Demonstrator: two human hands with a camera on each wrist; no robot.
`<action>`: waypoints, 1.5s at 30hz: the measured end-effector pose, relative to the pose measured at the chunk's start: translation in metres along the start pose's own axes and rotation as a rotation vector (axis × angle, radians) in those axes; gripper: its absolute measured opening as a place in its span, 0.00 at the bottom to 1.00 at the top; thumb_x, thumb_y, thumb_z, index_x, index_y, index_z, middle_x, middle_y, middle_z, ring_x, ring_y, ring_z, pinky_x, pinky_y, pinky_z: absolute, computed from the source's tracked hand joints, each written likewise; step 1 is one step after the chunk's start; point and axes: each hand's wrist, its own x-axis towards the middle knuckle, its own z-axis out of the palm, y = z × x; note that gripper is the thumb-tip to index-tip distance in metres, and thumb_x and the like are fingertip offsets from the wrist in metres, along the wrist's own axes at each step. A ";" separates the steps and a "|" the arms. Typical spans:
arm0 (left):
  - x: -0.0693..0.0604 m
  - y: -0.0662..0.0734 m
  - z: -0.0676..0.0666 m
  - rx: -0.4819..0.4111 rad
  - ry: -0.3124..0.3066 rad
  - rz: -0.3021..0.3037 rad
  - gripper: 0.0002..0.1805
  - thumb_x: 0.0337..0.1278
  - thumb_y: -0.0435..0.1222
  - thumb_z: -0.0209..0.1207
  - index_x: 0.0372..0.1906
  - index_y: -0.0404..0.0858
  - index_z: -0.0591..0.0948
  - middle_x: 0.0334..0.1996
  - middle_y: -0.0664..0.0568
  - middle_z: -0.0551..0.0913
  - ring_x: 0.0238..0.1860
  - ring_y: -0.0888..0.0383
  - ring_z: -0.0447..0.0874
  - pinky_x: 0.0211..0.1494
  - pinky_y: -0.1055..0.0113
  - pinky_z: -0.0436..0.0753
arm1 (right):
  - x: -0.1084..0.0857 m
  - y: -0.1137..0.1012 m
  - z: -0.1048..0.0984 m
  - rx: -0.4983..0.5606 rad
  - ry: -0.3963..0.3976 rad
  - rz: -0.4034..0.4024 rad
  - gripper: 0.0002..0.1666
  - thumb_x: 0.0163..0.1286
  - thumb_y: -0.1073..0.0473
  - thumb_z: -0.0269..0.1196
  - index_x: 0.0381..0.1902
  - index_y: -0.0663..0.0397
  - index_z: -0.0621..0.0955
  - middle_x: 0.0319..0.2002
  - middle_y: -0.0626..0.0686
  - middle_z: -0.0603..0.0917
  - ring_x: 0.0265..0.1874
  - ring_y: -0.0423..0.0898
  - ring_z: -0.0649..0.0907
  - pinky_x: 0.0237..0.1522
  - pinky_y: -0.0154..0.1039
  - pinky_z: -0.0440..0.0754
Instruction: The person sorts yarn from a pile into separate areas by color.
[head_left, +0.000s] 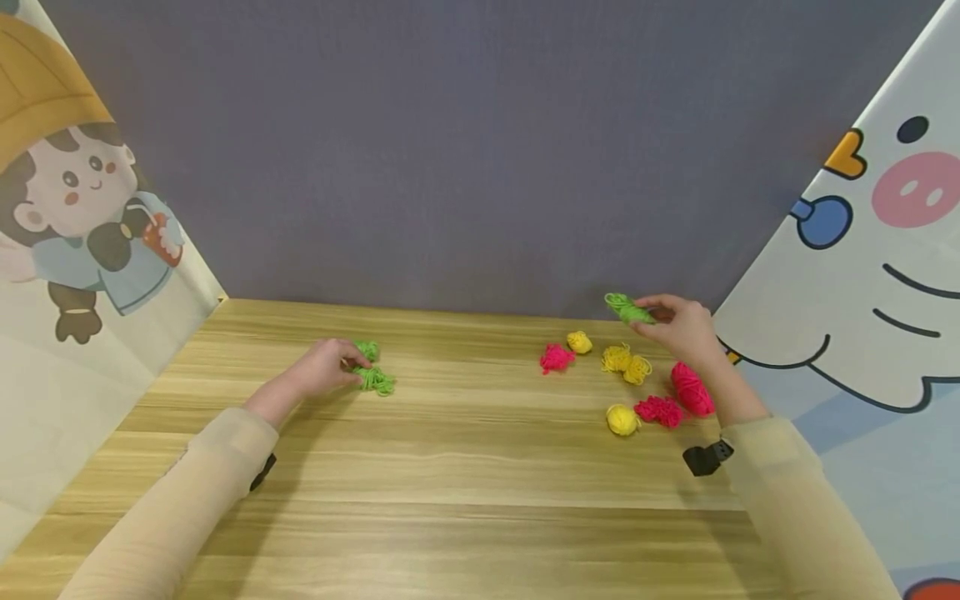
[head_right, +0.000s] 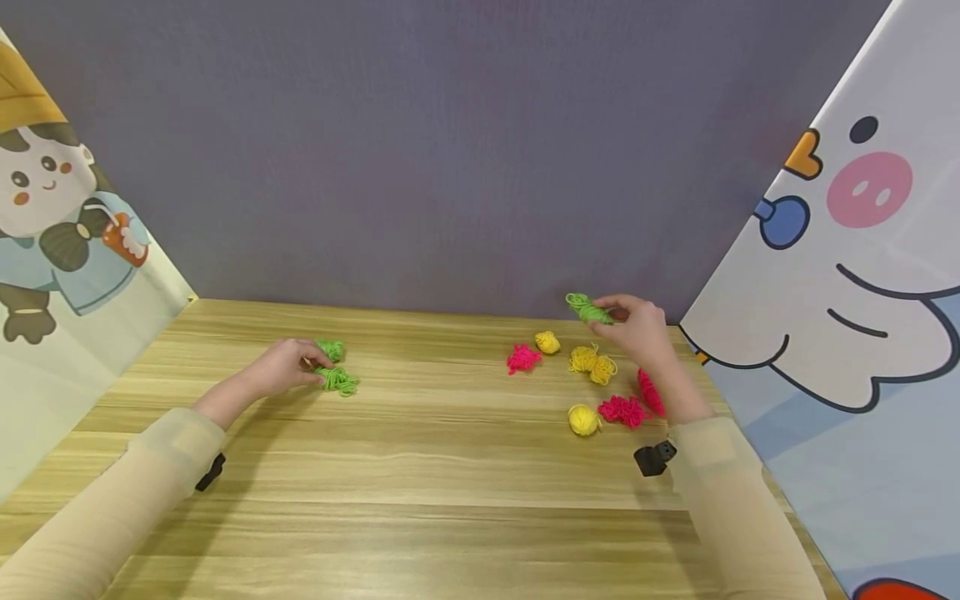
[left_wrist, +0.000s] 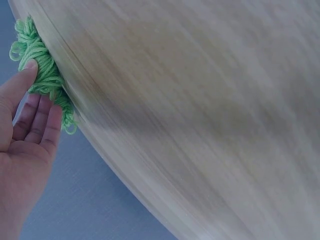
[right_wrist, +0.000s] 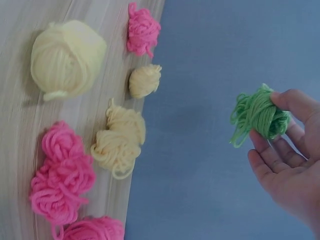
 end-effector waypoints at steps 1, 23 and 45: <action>0.000 0.000 0.000 -0.002 0.001 -0.003 0.12 0.49 0.30 0.67 0.42 0.38 0.84 0.42 0.47 0.82 0.43 0.49 0.80 0.46 0.57 0.83 | 0.000 -0.001 0.000 0.002 -0.002 -0.005 0.25 0.63 0.48 0.64 0.54 0.55 0.78 0.54 0.63 0.78 0.51 0.60 0.79 0.49 0.56 0.79; 0.003 -0.004 0.000 -0.020 0.009 0.007 0.12 0.48 0.30 0.67 0.41 0.37 0.84 0.41 0.46 0.83 0.42 0.50 0.80 0.44 0.59 0.83 | -0.008 -0.044 0.022 0.102 0.005 -0.070 0.24 0.61 0.48 0.67 0.52 0.52 0.80 0.52 0.60 0.81 0.53 0.59 0.79 0.49 0.55 0.80; 0.003 -0.002 0.002 -0.030 0.011 0.012 0.11 0.49 0.29 0.67 0.41 0.36 0.85 0.41 0.45 0.83 0.42 0.48 0.80 0.44 0.59 0.83 | -0.017 -0.086 0.057 0.313 0.018 -0.212 0.22 0.57 0.54 0.71 0.49 0.56 0.82 0.45 0.57 0.84 0.48 0.52 0.83 0.53 0.48 0.79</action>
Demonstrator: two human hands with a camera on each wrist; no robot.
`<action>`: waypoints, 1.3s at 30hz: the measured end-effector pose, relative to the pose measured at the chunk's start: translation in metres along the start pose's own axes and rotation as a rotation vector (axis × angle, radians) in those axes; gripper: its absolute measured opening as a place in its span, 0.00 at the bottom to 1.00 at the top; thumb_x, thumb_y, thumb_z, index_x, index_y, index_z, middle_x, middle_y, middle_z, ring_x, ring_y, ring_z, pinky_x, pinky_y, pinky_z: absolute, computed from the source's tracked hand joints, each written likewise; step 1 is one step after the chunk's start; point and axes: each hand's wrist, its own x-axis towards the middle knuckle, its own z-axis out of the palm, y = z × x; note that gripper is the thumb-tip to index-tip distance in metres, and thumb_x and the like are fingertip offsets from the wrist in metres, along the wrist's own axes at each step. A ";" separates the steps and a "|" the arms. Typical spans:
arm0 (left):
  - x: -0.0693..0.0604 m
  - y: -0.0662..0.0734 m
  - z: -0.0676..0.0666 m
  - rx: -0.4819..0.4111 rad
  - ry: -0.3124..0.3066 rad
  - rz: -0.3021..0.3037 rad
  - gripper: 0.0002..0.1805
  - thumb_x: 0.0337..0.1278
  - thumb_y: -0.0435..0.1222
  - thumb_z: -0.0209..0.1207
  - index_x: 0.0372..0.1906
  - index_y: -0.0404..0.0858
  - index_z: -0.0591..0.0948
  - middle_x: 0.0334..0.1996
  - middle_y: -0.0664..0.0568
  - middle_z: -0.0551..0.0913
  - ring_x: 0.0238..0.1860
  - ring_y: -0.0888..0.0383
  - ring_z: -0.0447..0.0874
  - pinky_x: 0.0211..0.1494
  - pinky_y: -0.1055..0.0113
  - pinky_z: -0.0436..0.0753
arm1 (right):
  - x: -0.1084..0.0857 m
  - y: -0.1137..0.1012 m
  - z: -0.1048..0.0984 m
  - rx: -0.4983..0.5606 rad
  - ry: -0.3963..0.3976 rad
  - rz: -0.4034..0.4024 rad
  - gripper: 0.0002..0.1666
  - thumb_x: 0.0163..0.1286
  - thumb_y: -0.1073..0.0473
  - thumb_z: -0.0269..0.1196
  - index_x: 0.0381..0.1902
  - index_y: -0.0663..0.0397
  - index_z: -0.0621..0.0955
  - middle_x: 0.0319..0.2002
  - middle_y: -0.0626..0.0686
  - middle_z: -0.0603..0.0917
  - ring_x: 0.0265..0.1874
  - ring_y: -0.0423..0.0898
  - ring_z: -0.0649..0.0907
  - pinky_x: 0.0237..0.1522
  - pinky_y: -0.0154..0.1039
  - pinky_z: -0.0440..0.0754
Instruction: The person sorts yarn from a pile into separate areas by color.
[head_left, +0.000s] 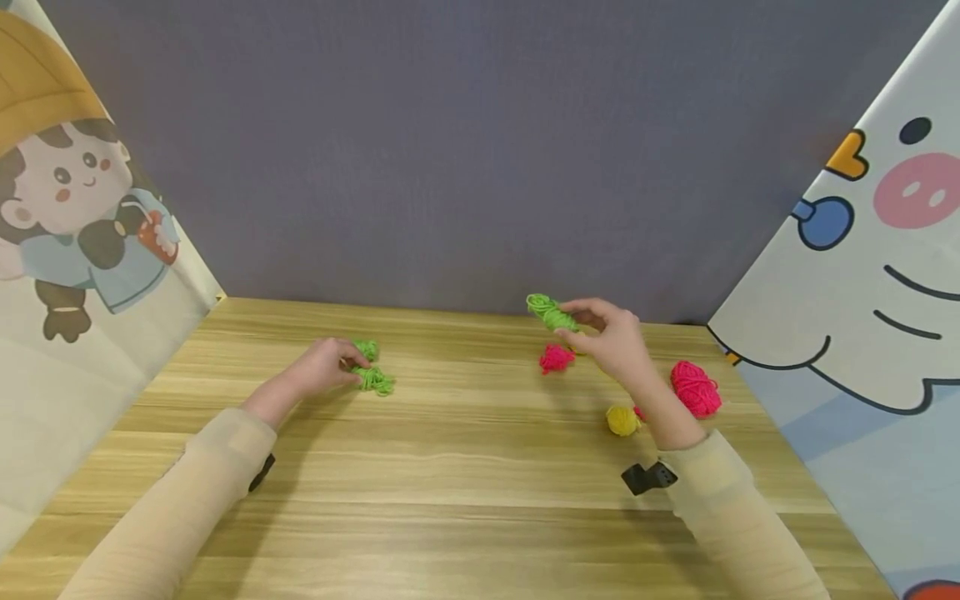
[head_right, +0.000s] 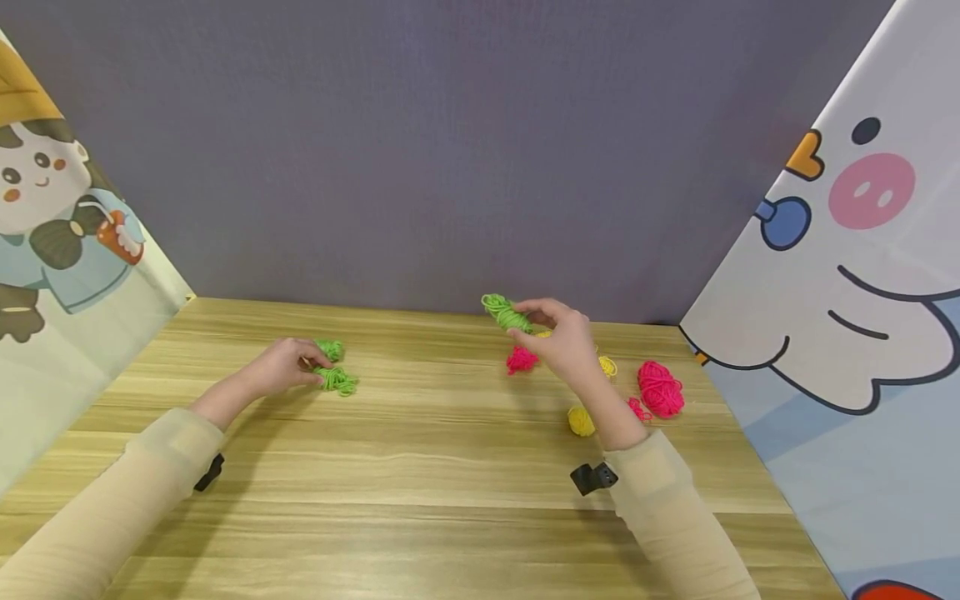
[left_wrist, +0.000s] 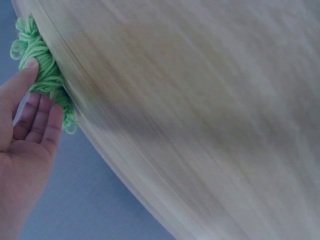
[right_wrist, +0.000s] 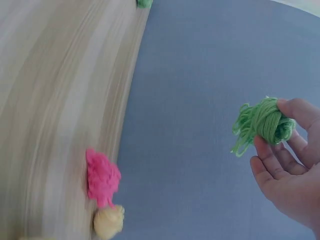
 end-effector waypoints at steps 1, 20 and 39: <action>0.000 0.000 0.000 -0.001 0.001 -0.003 0.11 0.49 0.29 0.67 0.41 0.36 0.85 0.41 0.45 0.83 0.42 0.49 0.80 0.45 0.58 0.83 | 0.000 -0.002 0.003 0.014 0.002 -0.005 0.22 0.56 0.55 0.71 0.49 0.56 0.82 0.45 0.56 0.84 0.48 0.51 0.83 0.53 0.47 0.79; -0.004 0.003 -0.002 0.000 0.006 0.004 0.11 0.49 0.28 0.66 0.41 0.35 0.84 0.41 0.44 0.82 0.42 0.48 0.80 0.44 0.58 0.83 | 0.010 -0.019 0.075 0.235 0.008 -0.014 0.22 0.55 0.61 0.71 0.49 0.59 0.81 0.48 0.58 0.83 0.49 0.52 0.82 0.57 0.48 0.77; -0.005 0.002 0.000 0.023 0.036 0.032 0.11 0.49 0.28 0.66 0.40 0.34 0.84 0.39 0.44 0.83 0.40 0.49 0.80 0.43 0.58 0.84 | 0.026 -0.023 0.149 0.334 0.022 -0.043 0.21 0.51 0.68 0.72 0.45 0.66 0.82 0.45 0.63 0.84 0.43 0.57 0.83 0.54 0.45 0.79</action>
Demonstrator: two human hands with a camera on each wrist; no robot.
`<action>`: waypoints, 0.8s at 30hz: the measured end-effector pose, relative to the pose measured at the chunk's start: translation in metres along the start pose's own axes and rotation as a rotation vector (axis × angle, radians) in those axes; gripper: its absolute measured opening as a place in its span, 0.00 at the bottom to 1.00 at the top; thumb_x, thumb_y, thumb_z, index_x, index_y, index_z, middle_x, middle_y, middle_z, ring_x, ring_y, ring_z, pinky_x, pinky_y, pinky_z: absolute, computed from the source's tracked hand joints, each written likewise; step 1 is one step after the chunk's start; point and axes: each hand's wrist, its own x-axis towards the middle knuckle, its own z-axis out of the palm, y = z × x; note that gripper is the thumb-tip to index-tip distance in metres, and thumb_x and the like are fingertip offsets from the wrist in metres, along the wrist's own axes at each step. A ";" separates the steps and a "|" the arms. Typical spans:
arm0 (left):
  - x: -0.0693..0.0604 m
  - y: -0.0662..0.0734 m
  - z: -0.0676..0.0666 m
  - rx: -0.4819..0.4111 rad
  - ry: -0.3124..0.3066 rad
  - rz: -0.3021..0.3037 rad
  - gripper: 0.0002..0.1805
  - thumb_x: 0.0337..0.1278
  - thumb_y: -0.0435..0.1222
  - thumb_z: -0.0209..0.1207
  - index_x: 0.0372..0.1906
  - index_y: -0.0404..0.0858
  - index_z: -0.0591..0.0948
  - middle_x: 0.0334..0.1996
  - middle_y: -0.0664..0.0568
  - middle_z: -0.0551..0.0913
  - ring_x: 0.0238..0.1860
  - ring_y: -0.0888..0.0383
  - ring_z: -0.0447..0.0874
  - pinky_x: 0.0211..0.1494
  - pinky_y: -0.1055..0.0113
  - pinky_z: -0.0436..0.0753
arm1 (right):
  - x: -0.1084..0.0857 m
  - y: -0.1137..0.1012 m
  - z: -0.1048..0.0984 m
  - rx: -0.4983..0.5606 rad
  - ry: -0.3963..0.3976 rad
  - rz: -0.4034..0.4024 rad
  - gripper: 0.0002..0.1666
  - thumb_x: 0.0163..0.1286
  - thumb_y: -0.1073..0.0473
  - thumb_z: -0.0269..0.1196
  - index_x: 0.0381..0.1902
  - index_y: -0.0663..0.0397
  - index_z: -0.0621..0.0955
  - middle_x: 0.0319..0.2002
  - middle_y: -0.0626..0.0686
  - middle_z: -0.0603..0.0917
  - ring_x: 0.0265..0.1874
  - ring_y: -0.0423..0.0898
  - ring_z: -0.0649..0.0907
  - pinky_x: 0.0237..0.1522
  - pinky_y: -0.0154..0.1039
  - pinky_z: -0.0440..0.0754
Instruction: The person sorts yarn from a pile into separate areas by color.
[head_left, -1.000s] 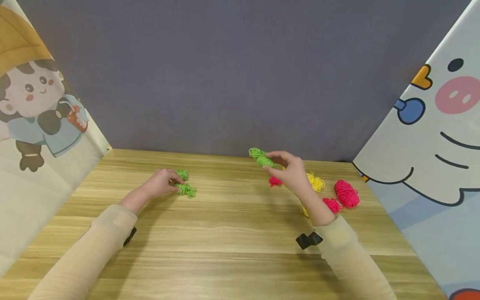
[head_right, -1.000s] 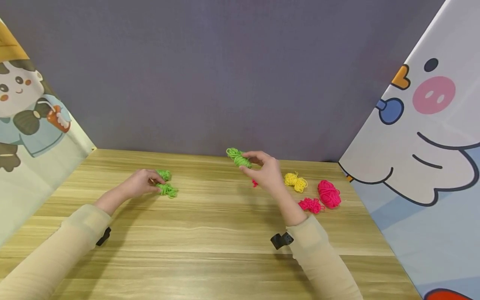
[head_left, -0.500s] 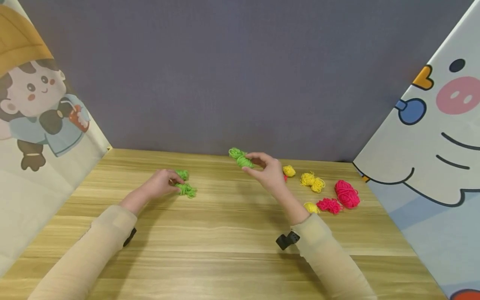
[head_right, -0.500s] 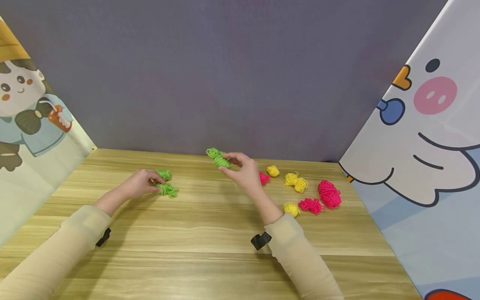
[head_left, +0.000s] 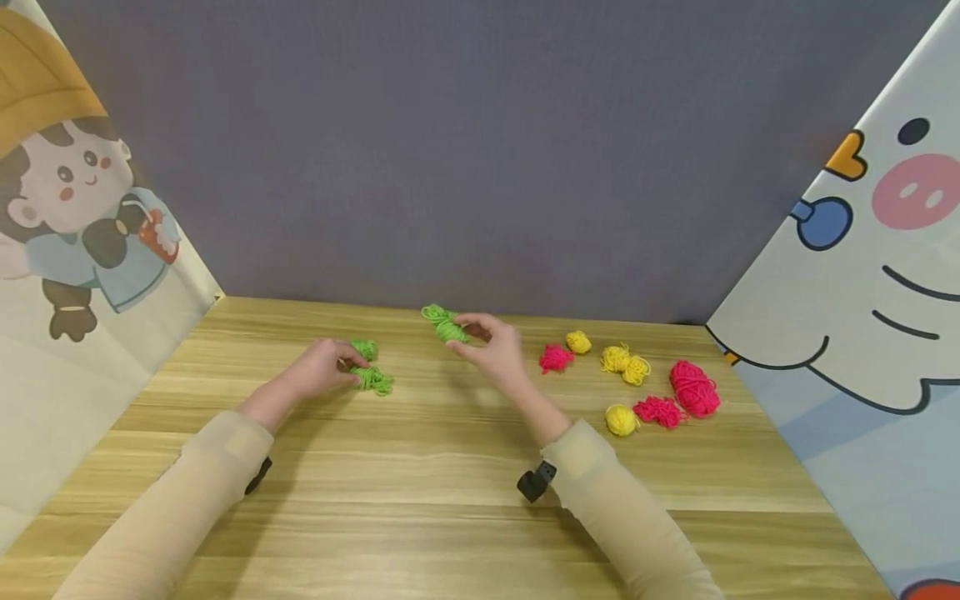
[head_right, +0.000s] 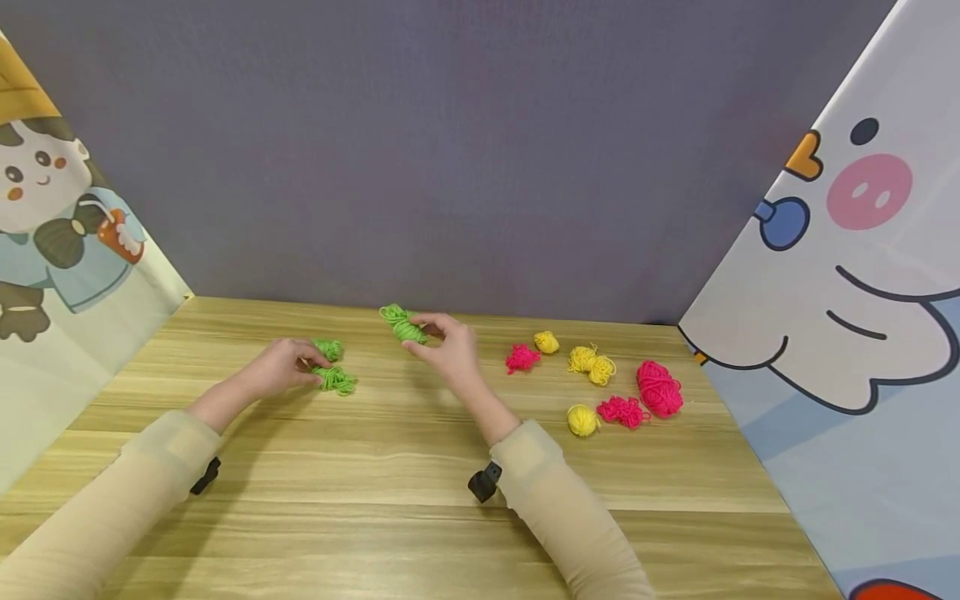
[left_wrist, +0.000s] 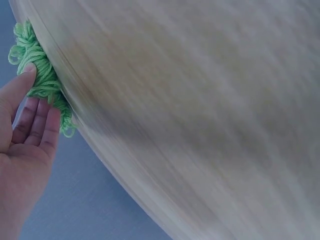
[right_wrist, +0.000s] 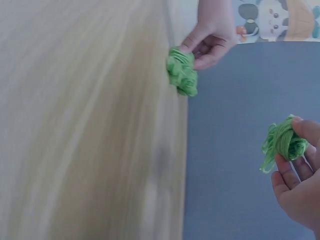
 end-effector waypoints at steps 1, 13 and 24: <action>0.000 0.000 0.000 -0.002 0.001 0.001 0.11 0.49 0.28 0.66 0.41 0.34 0.84 0.39 0.44 0.83 0.40 0.49 0.80 0.43 0.58 0.84 | 0.001 0.002 0.004 0.013 -0.004 -0.002 0.22 0.51 0.69 0.72 0.45 0.67 0.81 0.44 0.64 0.84 0.43 0.59 0.83 0.54 0.46 0.79; -0.002 -0.004 0.007 -0.012 0.069 0.009 0.12 0.46 0.26 0.68 0.40 0.33 0.85 0.35 0.46 0.82 0.39 0.50 0.81 0.44 0.57 0.84 | 0.010 0.016 0.039 -0.077 -0.028 0.033 0.21 0.50 0.68 0.72 0.45 0.65 0.82 0.43 0.61 0.85 0.42 0.53 0.85 0.51 0.39 0.81; -0.008 0.005 0.008 -0.064 0.144 -0.065 0.14 0.46 0.28 0.67 0.43 0.32 0.84 0.42 0.40 0.82 0.43 0.45 0.79 0.45 0.55 0.84 | 0.013 0.023 0.063 -0.143 -0.067 0.111 0.20 0.52 0.64 0.73 0.44 0.58 0.83 0.47 0.57 0.84 0.46 0.51 0.84 0.51 0.41 0.81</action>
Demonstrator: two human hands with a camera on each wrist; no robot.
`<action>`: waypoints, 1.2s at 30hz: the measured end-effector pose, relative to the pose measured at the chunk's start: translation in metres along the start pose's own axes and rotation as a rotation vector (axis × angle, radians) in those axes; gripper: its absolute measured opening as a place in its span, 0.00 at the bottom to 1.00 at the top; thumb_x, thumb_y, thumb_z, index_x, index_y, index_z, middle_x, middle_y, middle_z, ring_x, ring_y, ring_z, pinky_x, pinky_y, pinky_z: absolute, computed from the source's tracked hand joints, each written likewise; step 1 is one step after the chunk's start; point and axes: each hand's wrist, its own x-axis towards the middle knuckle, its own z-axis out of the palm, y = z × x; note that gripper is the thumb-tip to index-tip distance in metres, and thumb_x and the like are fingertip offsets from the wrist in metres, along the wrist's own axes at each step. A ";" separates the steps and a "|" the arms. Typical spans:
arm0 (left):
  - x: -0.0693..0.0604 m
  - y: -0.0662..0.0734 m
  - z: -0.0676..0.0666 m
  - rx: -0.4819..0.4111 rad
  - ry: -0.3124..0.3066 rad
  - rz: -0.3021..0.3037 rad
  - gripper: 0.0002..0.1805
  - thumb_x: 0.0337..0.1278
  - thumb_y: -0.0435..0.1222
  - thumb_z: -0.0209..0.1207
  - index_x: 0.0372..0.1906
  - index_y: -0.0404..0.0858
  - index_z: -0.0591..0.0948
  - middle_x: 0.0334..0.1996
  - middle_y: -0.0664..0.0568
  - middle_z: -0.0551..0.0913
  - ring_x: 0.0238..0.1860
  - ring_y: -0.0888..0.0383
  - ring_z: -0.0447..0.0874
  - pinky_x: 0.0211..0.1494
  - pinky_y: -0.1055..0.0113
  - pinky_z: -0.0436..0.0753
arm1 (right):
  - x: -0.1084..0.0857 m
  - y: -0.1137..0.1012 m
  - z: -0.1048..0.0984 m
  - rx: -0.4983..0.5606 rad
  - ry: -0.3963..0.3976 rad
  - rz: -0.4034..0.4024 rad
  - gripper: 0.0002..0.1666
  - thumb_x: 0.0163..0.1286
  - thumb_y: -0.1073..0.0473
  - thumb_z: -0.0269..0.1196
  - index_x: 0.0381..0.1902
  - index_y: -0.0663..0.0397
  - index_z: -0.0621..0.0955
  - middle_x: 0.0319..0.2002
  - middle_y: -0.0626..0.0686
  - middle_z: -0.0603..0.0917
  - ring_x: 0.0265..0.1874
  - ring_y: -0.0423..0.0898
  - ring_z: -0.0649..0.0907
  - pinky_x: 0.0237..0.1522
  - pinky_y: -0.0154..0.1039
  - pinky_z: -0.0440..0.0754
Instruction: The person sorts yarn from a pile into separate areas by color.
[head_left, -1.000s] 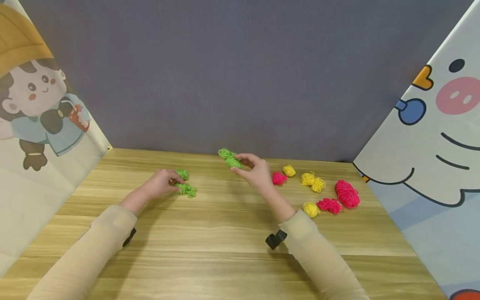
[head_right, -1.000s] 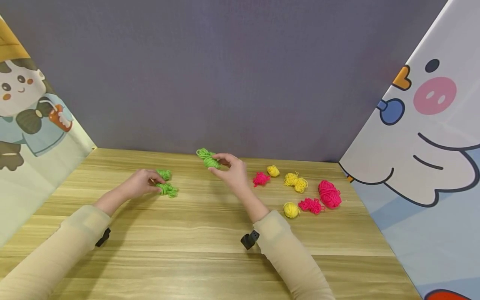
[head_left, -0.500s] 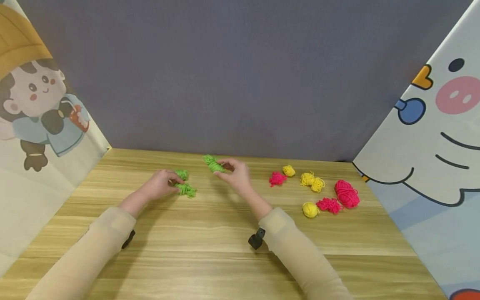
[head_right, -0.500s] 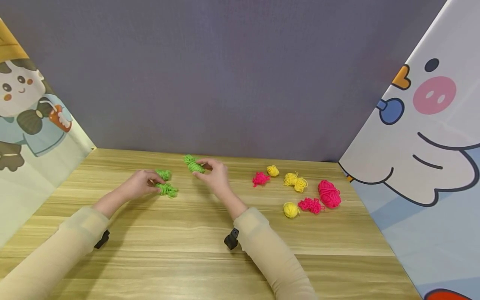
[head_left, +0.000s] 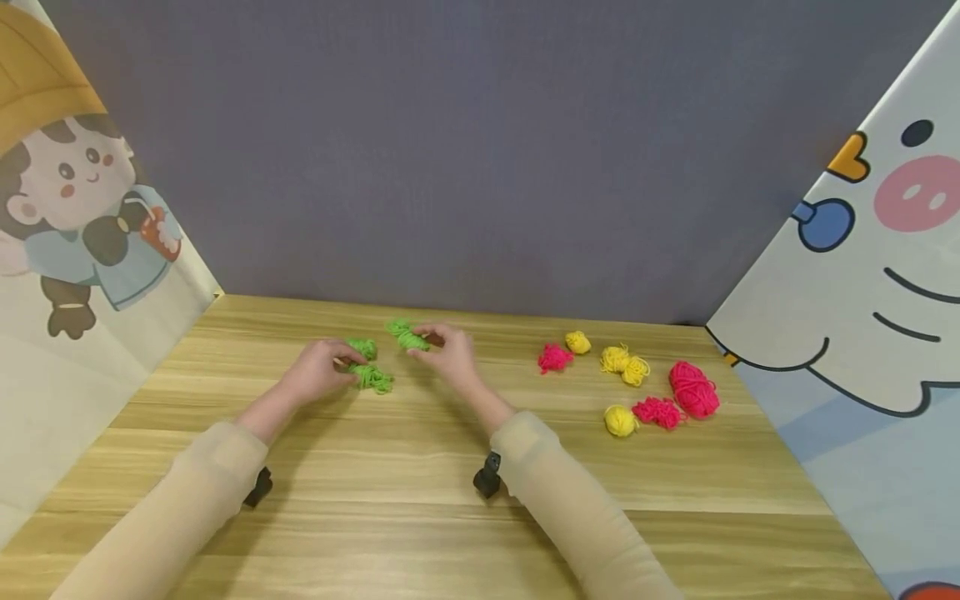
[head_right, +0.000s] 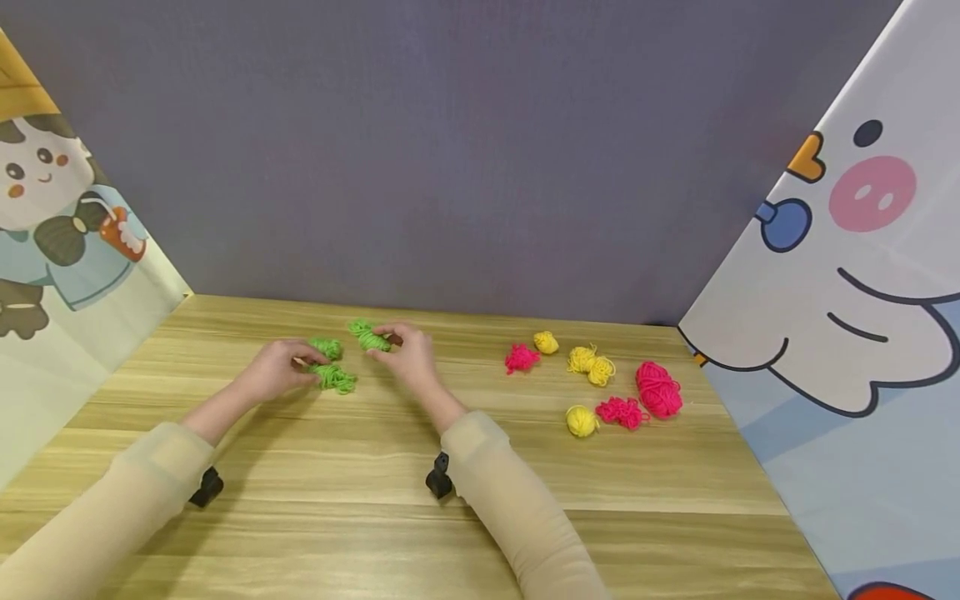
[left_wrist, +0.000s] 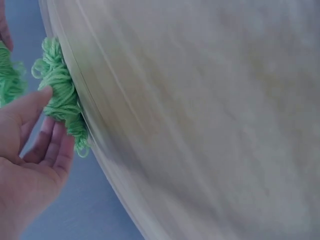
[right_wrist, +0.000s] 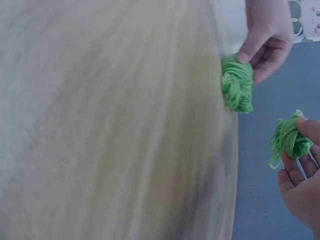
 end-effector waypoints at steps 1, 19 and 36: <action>0.000 0.000 0.000 -0.009 0.011 -0.010 0.15 0.46 0.28 0.68 0.43 0.31 0.83 0.43 0.39 0.82 0.44 0.44 0.79 0.45 0.54 0.84 | 0.000 0.001 0.002 -0.001 -0.005 0.002 0.20 0.51 0.64 0.73 0.44 0.58 0.84 0.46 0.57 0.84 0.46 0.51 0.84 0.51 0.41 0.81; -0.001 0.007 0.003 -0.082 0.070 -0.221 0.20 0.51 0.36 0.66 0.49 0.30 0.81 0.45 0.36 0.82 0.44 0.43 0.81 0.46 0.53 0.82 | 0.005 0.012 0.023 -0.162 -0.089 0.011 0.19 0.52 0.62 0.73 0.44 0.53 0.84 0.45 0.53 0.86 0.44 0.47 0.84 0.47 0.33 0.81; 0.001 0.004 0.005 -0.063 0.028 -0.236 0.17 0.52 0.35 0.66 0.47 0.31 0.82 0.42 0.37 0.83 0.43 0.44 0.81 0.45 0.53 0.81 | 0.001 0.007 0.035 -0.217 -0.164 0.087 0.20 0.52 0.65 0.73 0.44 0.57 0.83 0.42 0.53 0.86 0.39 0.45 0.84 0.41 0.29 0.81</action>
